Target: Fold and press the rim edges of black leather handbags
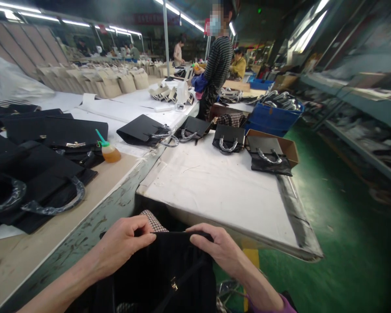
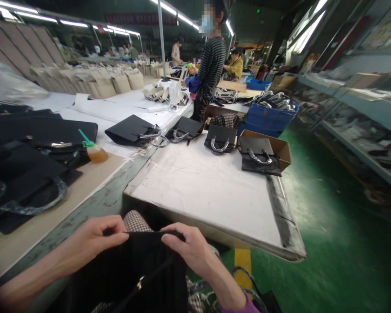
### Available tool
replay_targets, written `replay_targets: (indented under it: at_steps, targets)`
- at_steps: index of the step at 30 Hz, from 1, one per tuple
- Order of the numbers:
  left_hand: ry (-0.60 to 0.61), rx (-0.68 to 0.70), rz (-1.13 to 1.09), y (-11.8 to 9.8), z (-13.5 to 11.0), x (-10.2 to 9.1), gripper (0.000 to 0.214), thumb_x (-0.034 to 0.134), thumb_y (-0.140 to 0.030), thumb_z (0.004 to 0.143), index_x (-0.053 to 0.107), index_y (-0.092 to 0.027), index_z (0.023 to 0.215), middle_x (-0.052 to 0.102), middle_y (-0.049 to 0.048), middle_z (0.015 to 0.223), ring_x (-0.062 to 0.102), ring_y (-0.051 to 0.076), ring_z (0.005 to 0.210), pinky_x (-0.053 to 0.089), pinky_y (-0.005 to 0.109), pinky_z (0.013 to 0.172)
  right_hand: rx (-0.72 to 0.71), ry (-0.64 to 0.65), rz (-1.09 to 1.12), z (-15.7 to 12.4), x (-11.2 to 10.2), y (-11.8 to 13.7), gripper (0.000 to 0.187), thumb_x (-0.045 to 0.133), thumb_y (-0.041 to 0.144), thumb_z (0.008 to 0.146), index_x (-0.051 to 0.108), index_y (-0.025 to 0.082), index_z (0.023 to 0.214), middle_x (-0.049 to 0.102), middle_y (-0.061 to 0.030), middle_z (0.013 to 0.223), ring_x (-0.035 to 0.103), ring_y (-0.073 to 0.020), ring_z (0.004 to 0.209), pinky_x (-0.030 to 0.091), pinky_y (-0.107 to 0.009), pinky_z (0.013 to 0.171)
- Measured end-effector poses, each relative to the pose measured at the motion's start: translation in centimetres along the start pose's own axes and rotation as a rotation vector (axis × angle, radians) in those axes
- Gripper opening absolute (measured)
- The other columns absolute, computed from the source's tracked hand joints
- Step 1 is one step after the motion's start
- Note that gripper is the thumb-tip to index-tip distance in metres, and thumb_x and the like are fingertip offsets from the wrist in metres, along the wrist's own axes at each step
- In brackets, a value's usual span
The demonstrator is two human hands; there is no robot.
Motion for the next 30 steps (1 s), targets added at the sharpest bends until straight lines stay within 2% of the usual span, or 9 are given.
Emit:
replay_targets:
  at_steps: [3,7,13,19,23,27,30]
  targets:
    - [0.020,0.007,0.000,0.5,-0.2,0.0,0.029,0.057,-0.040,0.087,0.059,-0.018,0.068,0.056,-0.0040,0.065,0.052,0.015,0.063,0.037,0.024,0.060,0.003,0.131,0.065,-0.6,-0.6,-0.1,0.026,0.064,0.038,0.090,0.073,0.021,0.107,0.074,-0.0003,0.098,0.066,-0.0188,0.091,0.048,-0.026,0.082]
    - [0.043,0.003,-0.020,0.9,-0.4,0.0,0.032,0.057,-0.045,0.088,0.060,-0.019,0.070,0.058,-0.0034,0.066,0.054,0.015,0.064,0.038,0.024,0.060,-0.025,0.108,0.051,-1.1,-0.8,-0.5,0.026,0.065,0.039,0.090,0.075,0.020,0.105,0.075,0.0001,0.095,0.065,-0.0177,0.087,0.049,-0.024,0.079]
    - [0.060,0.026,-0.027,1.4,-0.5,-0.1,0.034,0.056,-0.047,0.089,0.059,-0.019,0.069,0.063,-0.0016,0.073,0.056,0.016,0.070,0.039,0.025,0.064,-0.093,-0.044,-0.107,-1.3,-0.2,-0.6,0.026,0.062,0.040,0.092,0.077,0.019,0.098,0.074,0.0016,0.081,0.064,-0.0151,0.075,0.047,-0.021,0.069]
    - [0.061,0.059,-0.044,1.2,-0.5,-0.3,0.035,0.056,-0.045,0.088,0.054,-0.019,0.065,0.065,-0.0009,0.076,0.056,0.017,0.070,0.039,0.025,0.064,-0.068,-0.267,-0.092,-1.8,0.8,-1.1,0.025,0.062,0.039,0.091,0.077,0.018,0.089,0.072,0.0024,0.073,0.064,-0.0136,0.068,0.046,-0.019,0.064]
    - [0.086,0.059,-0.045,0.8,-0.6,-0.5,0.032,0.056,-0.042,0.089,0.055,-0.019,0.067,0.065,-0.0010,0.078,0.056,0.017,0.072,0.040,0.025,0.066,-0.052,-0.370,-0.070,-2.2,1.7,-0.9,0.027,0.061,0.042,0.091,0.076,0.019,0.085,0.070,0.0026,0.069,0.062,-0.0137,0.065,0.046,-0.020,0.063]
    - [0.063,0.082,-0.084,0.4,-1.0,-0.7,0.027,0.057,-0.034,0.087,0.054,-0.019,0.066,0.064,-0.0008,0.077,0.056,0.016,0.073,0.040,0.025,0.068,-0.030,-0.426,0.011,-2.2,2.4,-0.7,0.028,0.062,0.045,0.089,0.075,0.021,0.082,0.070,0.0007,0.074,0.062,-0.0176,0.073,0.047,-0.024,0.069]
    - [0.032,0.119,-0.104,0.0,-1.2,-0.8,0.023,0.058,-0.027,0.085,0.056,-0.018,0.065,0.064,-0.0005,0.077,0.056,0.016,0.074,0.040,0.025,0.070,0.024,-0.407,0.120,-1.9,2.9,-1.3,0.030,0.064,0.048,0.087,0.074,0.020,0.082,0.070,-0.0016,0.077,0.061,-0.0200,0.074,0.047,-0.027,0.068]
Point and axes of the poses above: each hand's wrist, its own z-axis towards the middle knuckle, its own x-axis out of the palm, y = z × x, the point moved 3 cm from there along z, towards the middle knuckle
